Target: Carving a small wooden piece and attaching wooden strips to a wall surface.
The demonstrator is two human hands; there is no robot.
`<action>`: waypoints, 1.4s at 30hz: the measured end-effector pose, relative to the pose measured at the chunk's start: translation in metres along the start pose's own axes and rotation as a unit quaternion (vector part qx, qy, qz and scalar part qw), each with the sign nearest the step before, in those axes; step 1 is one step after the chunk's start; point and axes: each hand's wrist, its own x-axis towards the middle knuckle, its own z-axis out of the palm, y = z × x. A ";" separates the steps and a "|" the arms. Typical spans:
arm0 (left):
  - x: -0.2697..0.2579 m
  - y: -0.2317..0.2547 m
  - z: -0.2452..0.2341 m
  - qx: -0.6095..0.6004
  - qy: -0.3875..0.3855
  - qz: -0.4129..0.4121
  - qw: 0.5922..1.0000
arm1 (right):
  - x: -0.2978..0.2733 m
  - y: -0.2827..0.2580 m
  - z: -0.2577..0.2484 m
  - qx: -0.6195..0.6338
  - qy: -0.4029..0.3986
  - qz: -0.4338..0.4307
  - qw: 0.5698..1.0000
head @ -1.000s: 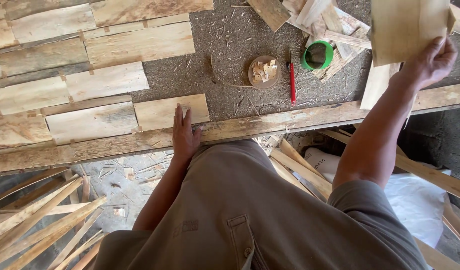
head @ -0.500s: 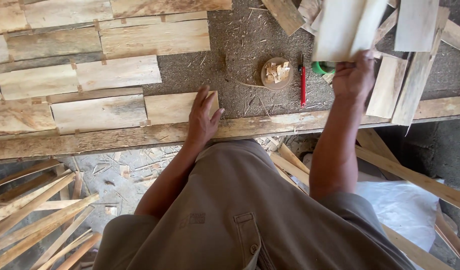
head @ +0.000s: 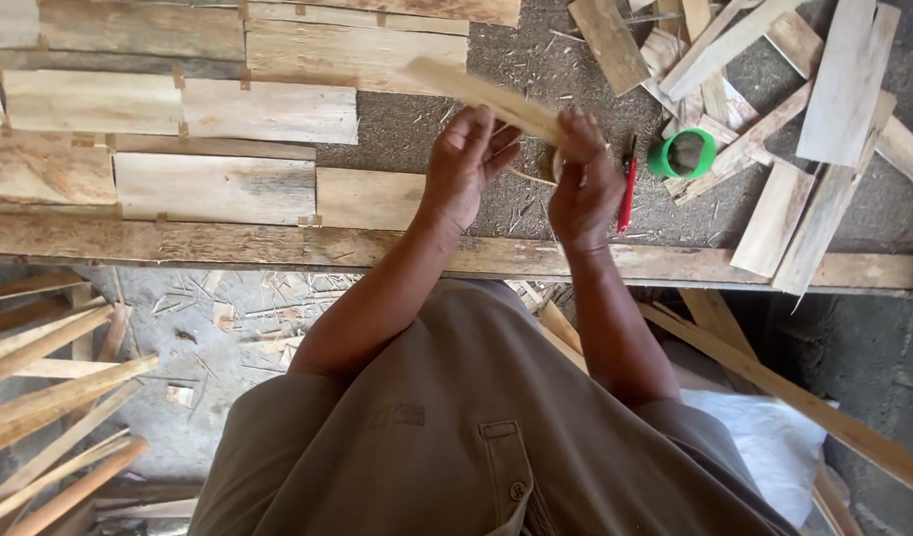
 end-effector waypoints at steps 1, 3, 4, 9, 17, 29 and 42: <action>0.003 -0.006 -0.008 -0.099 0.034 -0.022 0.994 | -0.007 -0.003 0.008 -0.045 -0.041 -0.077 0.995; 0.003 -0.001 -0.013 -0.063 0.131 -0.040 0.989 | -0.015 -0.008 0.014 -0.077 -0.074 -0.099 0.989; 0.004 0.002 -0.015 -0.023 0.223 -0.060 0.973 | -0.019 -0.010 0.018 -0.110 -0.102 -0.119 0.981; 0.015 -0.008 -0.053 -0.146 0.266 -0.017 0.953 | -0.009 -0.039 0.023 -0.136 -0.157 -0.163 0.965; 0.019 -0.007 -0.079 -0.097 0.253 0.019 0.963 | 0.004 -0.003 0.051 0.064 -0.143 0.073 0.985; 0.017 0.004 -0.069 -0.070 0.224 0.141 0.962 | 0.010 0.006 0.066 0.305 -0.178 0.298 0.887; 0.012 0.022 -0.055 0.037 0.228 0.068 0.970 | 0.007 -0.005 0.060 0.347 -0.191 0.350 0.849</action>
